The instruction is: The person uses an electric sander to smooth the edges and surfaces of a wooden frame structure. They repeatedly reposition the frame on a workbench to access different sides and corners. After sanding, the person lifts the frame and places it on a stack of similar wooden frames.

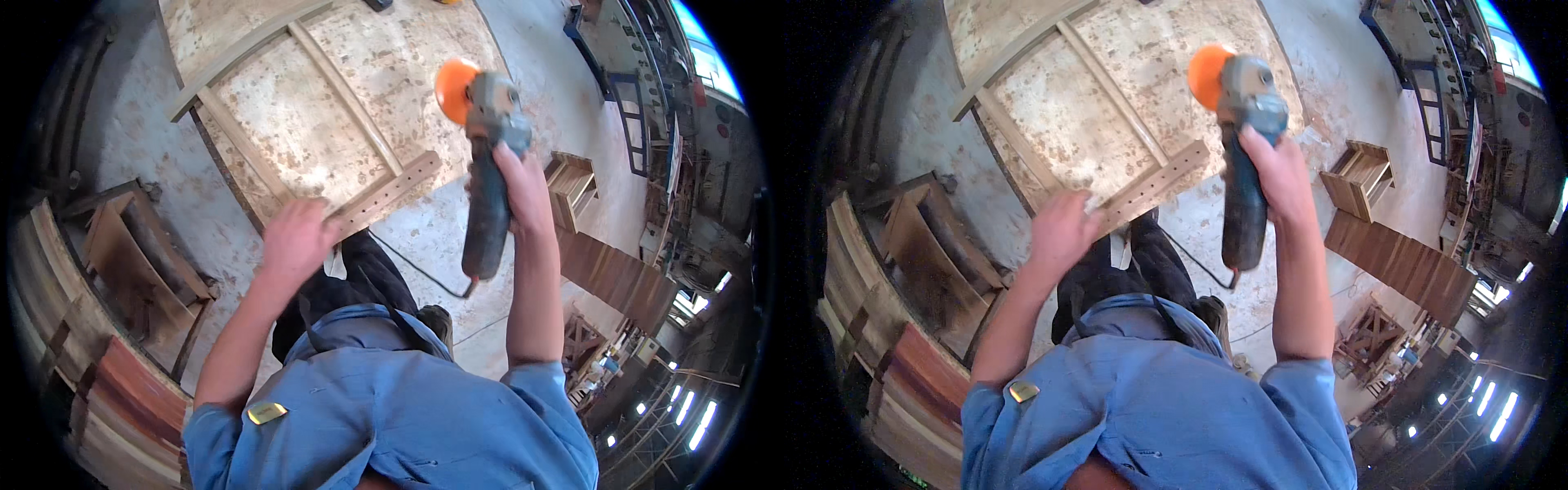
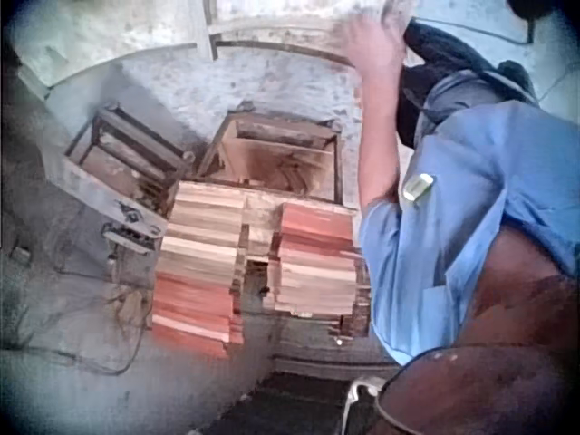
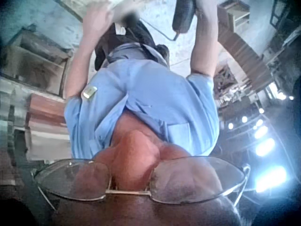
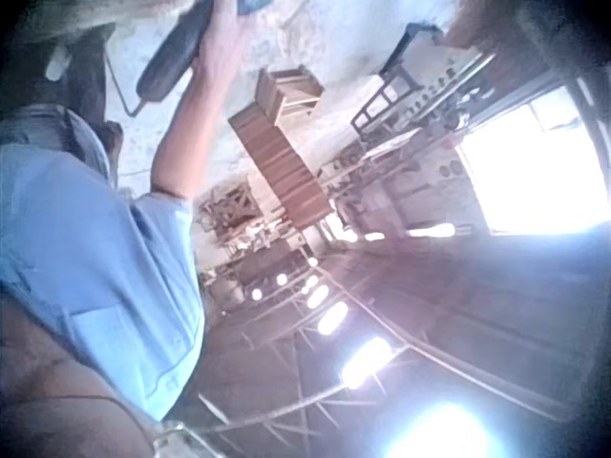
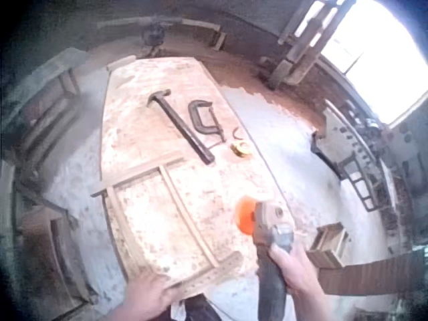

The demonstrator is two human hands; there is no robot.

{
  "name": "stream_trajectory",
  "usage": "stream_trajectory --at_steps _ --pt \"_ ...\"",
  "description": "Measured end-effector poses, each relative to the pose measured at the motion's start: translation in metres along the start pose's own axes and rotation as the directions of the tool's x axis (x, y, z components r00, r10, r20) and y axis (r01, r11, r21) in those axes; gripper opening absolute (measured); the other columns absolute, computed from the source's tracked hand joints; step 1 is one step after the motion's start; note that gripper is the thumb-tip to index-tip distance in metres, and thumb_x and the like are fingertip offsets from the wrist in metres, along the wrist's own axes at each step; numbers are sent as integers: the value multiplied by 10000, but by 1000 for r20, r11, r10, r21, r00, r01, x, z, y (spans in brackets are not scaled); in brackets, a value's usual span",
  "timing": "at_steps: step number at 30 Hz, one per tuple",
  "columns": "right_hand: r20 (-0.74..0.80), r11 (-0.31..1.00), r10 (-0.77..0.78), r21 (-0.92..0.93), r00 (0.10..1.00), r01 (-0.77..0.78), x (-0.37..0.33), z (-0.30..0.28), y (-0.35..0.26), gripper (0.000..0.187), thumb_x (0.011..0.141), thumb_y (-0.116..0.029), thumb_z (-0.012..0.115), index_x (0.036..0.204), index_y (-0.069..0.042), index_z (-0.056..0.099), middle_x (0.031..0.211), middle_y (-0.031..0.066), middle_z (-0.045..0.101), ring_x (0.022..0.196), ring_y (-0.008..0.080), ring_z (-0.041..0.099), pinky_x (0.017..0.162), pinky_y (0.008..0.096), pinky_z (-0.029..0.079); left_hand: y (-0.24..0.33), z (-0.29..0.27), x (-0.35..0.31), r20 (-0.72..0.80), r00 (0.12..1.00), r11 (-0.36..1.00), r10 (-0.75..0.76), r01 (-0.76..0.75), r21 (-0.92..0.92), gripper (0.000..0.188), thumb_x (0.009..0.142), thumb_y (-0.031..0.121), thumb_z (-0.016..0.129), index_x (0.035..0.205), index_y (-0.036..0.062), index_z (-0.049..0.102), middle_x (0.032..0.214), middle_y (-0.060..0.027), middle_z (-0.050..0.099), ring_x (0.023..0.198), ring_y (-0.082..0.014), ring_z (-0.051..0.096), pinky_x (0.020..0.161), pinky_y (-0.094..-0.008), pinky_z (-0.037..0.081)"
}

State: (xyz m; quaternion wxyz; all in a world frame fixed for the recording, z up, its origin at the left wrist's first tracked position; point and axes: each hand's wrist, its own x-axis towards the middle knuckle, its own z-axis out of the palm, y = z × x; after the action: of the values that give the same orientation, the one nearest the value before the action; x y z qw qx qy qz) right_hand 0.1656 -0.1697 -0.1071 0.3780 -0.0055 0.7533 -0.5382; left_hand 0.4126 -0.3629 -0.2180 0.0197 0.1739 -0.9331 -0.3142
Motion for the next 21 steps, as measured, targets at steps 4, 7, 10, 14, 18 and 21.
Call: stream_trajectory --at_steps 4,7,10,14,18,21 --pt "-147 997 62 46 987 -56 -58 -52 38 377 872 -306 639 1020 39 595 804 95 631 626 177 637 570 327 546 56 27 14 308 934 979 -180 142 145 610 805 283 746 1279 -10 497 1175 -188 588 1116 -353 560 939 -441 468" --pt "-150 992 86 -74 985 -98 -88 -84 67 366 841 -293 659 987 41 627 799 93 646 626 155 630 575 310 521 68 22 8 242 941 963 -236 192 191 612 804 250 737 1297 -18 496 1188 -203 581 1145 -372 540 974 -456 445" --pt "-112 984 114 -125 987 -128 -105 -94 86 389 820 -303 688 1000 38 633 835 85 659 693 142 629 635 308 514 54 14 -32 -71 979 949 -191 202 241 612 803 201 721 1318 -30 483 1208 -216 566 1165 -384 521 1008 -459 419" --pt "33 962 157 -233 987 -145 -105 -77 106 445 784 -308 742 1058 26 636 925 78 679 858 143 619 790 314 499 27 6 -90 -133 939 905 -319 343 253 570 826 173 692 1319 -36 496 1254 -229 547 1183 -386 506 1013 -458 417" --pt "218 970 40 -243 975 15 -102 -38 133 527 756 -317 787 1085 59 620 948 148 699 889 216 664 827 350 514 14 16 -136 -190 859 865 -475 496 77 505 869 159 648 1318 -35 520 1271 -242 549 1204 -397 520 1022 -444 422" --pt "292 888 59 -452 955 83 -106 -1 129 585 742 -339 807 1096 80 605 950 219 698 930 283 689 833 377 520 -5 36 -171 -190 809 827 -556 561 -33 482 884 143 628 1321 -29 520 1259 -240 559 1180 -397 538 1002 -436 441"
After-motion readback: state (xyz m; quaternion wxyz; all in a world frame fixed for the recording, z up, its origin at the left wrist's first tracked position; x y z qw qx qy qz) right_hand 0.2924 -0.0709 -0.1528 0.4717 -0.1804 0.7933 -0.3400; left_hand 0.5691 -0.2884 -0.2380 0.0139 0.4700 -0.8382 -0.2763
